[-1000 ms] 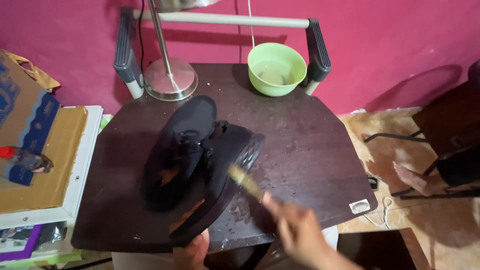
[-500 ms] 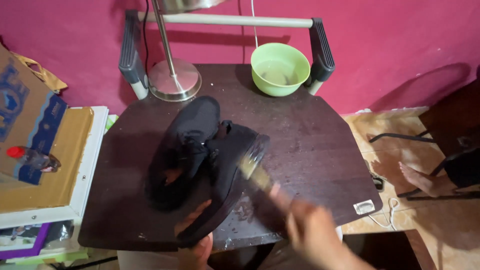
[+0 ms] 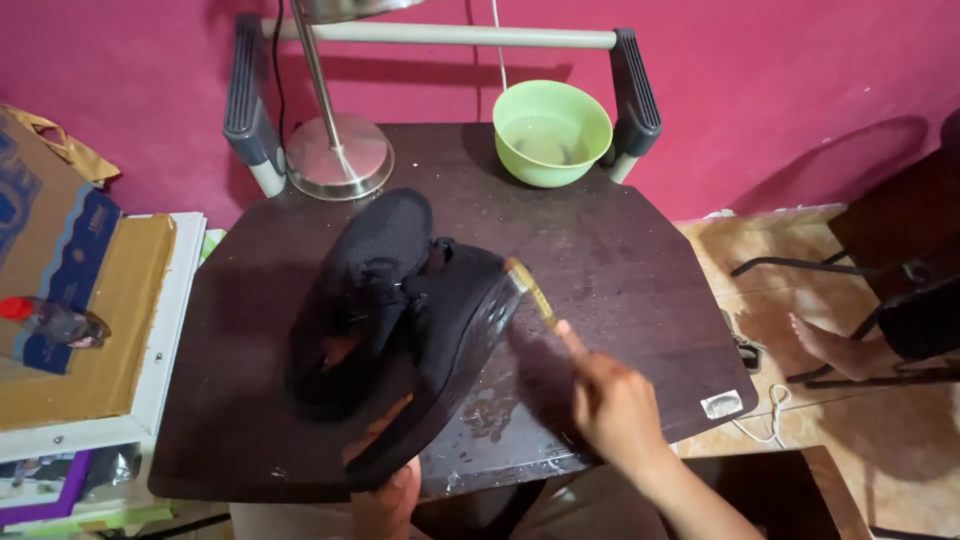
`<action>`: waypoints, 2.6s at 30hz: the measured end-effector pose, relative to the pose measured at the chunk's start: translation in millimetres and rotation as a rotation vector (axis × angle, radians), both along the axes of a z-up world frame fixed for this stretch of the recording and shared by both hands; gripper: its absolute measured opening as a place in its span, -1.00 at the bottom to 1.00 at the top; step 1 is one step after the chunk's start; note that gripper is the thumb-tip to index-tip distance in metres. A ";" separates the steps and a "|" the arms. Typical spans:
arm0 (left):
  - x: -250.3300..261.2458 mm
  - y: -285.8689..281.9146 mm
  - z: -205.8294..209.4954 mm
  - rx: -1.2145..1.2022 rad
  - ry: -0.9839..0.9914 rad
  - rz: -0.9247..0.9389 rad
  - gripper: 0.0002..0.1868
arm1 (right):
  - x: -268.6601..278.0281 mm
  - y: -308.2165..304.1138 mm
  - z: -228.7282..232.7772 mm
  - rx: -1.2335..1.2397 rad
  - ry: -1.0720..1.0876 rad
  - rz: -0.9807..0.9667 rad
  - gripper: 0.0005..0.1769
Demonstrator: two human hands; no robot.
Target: The person scrubs a black sneaker with a toothbrush, repeatedly dipping the brush into a bowl of water. They clean the upper, laces, and sole of the shoe while holding it on a table.
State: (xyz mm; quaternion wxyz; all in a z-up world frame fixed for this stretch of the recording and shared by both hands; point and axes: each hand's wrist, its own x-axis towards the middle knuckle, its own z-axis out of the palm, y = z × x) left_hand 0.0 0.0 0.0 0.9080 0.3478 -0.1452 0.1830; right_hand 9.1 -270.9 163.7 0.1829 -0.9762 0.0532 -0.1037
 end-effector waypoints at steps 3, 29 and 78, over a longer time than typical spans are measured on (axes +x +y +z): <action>12.7 10.1 -13.6 -0.001 0.035 -0.074 -0.33 | -19.1 17.3 7.8 0.273 -0.085 0.468 -0.24; 48.3 -64.4 90.0 -0.550 0.510 -0.406 -0.18 | -51.9 72.8 -8.2 0.545 -0.142 0.493 -0.49; 39.4 -63.1 120.0 -0.442 -0.141 -0.566 -0.34 | -65.3 21.8 -43.5 0.622 -0.311 0.137 -0.43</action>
